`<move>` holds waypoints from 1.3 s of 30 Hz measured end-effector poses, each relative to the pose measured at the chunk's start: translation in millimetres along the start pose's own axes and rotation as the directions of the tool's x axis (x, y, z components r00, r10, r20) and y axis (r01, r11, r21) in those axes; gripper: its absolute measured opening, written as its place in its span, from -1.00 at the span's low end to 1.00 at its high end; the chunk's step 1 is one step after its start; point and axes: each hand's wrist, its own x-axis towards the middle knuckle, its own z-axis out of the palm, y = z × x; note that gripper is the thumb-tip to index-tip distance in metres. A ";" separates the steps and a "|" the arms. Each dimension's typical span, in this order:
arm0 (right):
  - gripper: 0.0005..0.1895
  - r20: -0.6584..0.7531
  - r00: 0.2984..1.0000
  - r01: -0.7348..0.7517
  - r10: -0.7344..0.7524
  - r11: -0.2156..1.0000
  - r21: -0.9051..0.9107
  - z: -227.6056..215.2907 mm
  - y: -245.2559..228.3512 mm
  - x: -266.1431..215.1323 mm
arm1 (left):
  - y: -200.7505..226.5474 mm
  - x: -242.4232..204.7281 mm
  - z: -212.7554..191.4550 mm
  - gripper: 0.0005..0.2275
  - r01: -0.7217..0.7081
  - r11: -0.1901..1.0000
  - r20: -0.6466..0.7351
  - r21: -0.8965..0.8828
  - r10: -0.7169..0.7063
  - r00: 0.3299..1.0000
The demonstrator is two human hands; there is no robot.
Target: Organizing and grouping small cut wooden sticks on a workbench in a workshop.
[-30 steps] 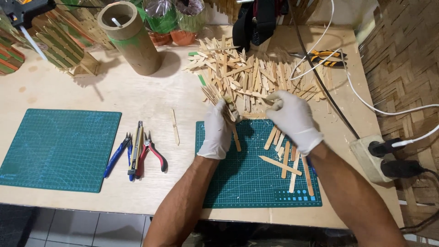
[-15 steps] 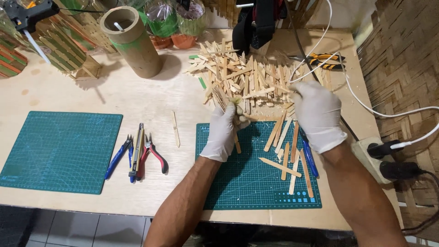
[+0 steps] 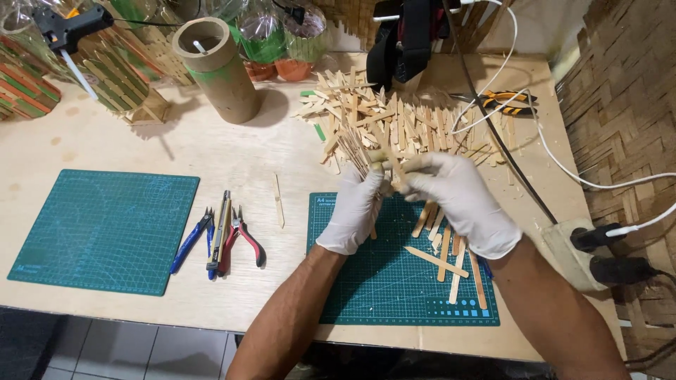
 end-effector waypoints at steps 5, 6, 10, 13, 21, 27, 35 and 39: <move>-0.78 0.034 0.999 0.024 -0.023 0.999 -0.028 1.1 37.3 16.7 | 17.6 -7.9 18.2 -0.69 0.055 0.980 -0.005 0.191 -0.056 0.998; -0.81 0.036 0.999 0.019 -0.015 0.995 -0.098 -1.0 39.6 17.3 | 17.3 -11.4 19.4 -0.77 0.057 0.960 -0.039 0.273 -0.048 0.998; -0.77 0.013 0.968 0.233 -0.249 0.881 -0.411 -8.4 27.8 16.4 | 15.4 -16.0 11.5 -0.42 -0.148 0.758 0.126 0.635 0.087 0.988; -0.08 0.119 0.977 0.208 -0.176 0.905 -0.370 1.9 13.2 6.7 | 28.7 -32.9 39.6 -0.44 -0.074 0.668 0.150 0.740 -0.058 0.987; -0.71 0.095 0.949 0.308 -0.299 0.947 -0.088 17.1 55.3 14.0 | 13.3 -37.4 39.5 -0.90 0.100 0.589 0.072 0.802 -0.262 0.962; -0.46 -0.016 0.951 0.308 -0.309 0.951 -0.028 8.5 8.1 -11.1 | 34.3 -35.5 48.9 -0.61 0.178 0.724 0.107 0.666 -0.329 0.938; -0.61 -0.265 0.925 0.318 -0.273 0.937 0.145 -41.7 -0.7 10.8 | 41.8 -9.1 5.7 -0.76 0.086 -0.089 -0.091 0.992 -0.053 0.994; -0.62 -0.315 0.900 0.385 -0.300 0.886 0.258 -53.3 -12.0 10.2 | 44.1 3.5 22.0 -0.69 0.038 -0.149 -0.034 0.988 0.026 0.999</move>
